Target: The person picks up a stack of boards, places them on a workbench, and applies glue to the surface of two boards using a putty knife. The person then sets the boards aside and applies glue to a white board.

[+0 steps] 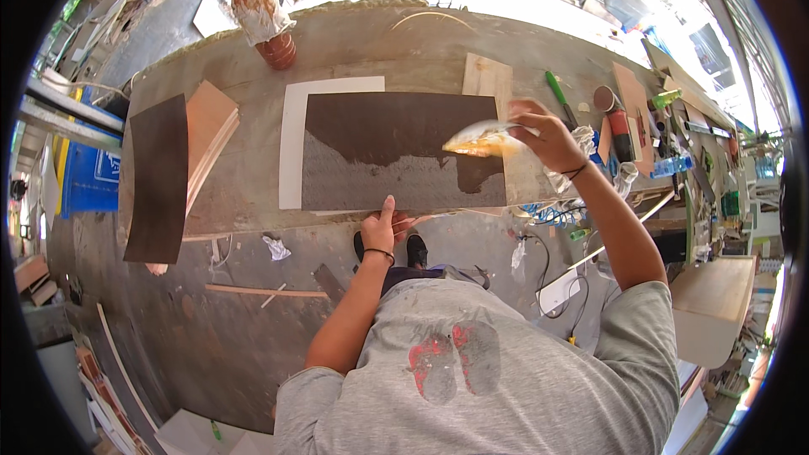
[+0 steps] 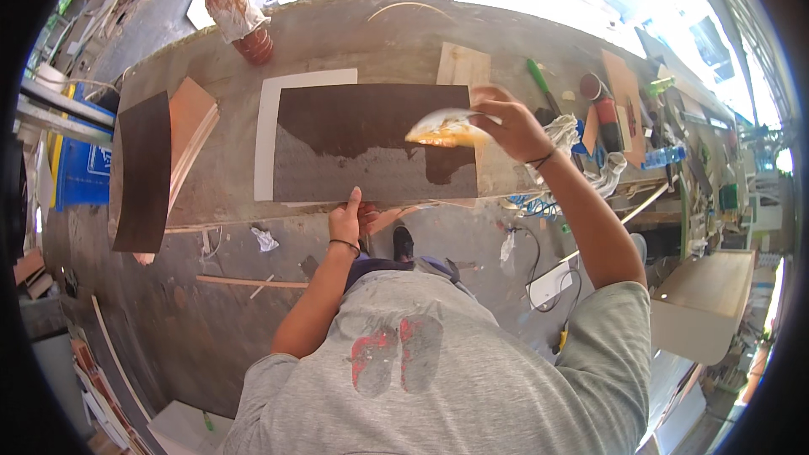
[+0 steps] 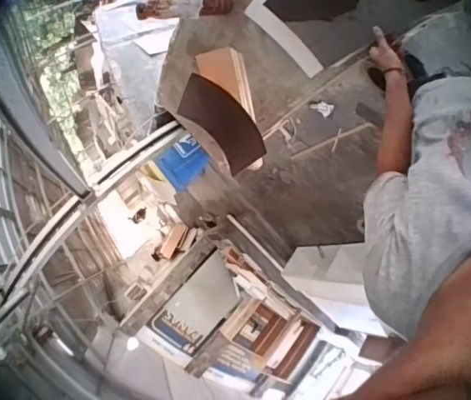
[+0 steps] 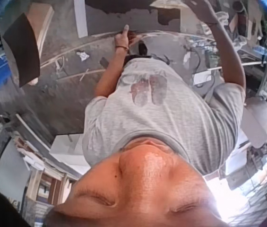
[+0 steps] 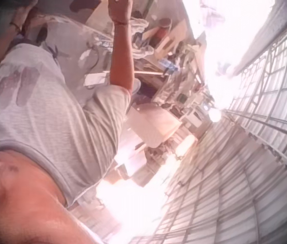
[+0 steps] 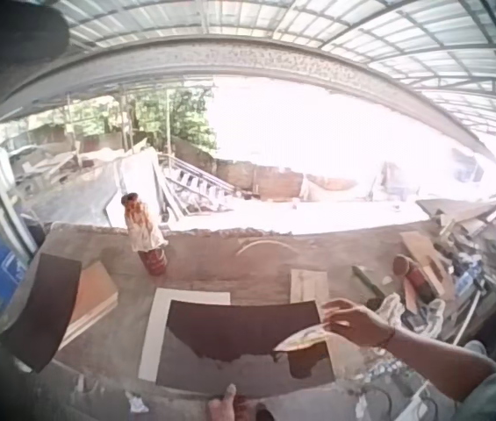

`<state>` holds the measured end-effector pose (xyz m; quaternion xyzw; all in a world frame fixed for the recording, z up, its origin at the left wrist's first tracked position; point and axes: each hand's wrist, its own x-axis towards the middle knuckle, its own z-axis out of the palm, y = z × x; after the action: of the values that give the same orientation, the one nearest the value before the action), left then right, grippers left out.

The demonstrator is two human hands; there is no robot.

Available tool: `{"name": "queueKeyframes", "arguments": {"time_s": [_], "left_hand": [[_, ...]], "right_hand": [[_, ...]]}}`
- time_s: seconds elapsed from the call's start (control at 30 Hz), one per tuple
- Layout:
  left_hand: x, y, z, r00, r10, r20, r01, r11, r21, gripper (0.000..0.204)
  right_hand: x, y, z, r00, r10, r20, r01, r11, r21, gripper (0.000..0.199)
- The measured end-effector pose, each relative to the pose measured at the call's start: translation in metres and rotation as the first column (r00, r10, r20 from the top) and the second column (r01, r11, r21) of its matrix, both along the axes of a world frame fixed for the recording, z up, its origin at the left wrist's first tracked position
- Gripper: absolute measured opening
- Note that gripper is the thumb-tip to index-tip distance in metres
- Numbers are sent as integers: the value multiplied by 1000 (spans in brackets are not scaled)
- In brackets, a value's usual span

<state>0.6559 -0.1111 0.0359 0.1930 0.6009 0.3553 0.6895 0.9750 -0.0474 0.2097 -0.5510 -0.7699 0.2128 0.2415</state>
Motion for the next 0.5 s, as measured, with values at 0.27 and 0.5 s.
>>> {"name": "queueKeyframes", "arguments": {"time_s": [0.27, 0.5], "left_hand": [[15, -7, 5, 991, 75, -110, -57, 986, 158, 46], [24, -10, 0, 977, 177, -117, -154, 971, 185, 42]], "right_hand": [[-26, -51, -67, 675, 346, 652, -497, 866, 55, 29], [-51, 7, -21, 748, 396, 532, -531, 838, 124, 46]]}}
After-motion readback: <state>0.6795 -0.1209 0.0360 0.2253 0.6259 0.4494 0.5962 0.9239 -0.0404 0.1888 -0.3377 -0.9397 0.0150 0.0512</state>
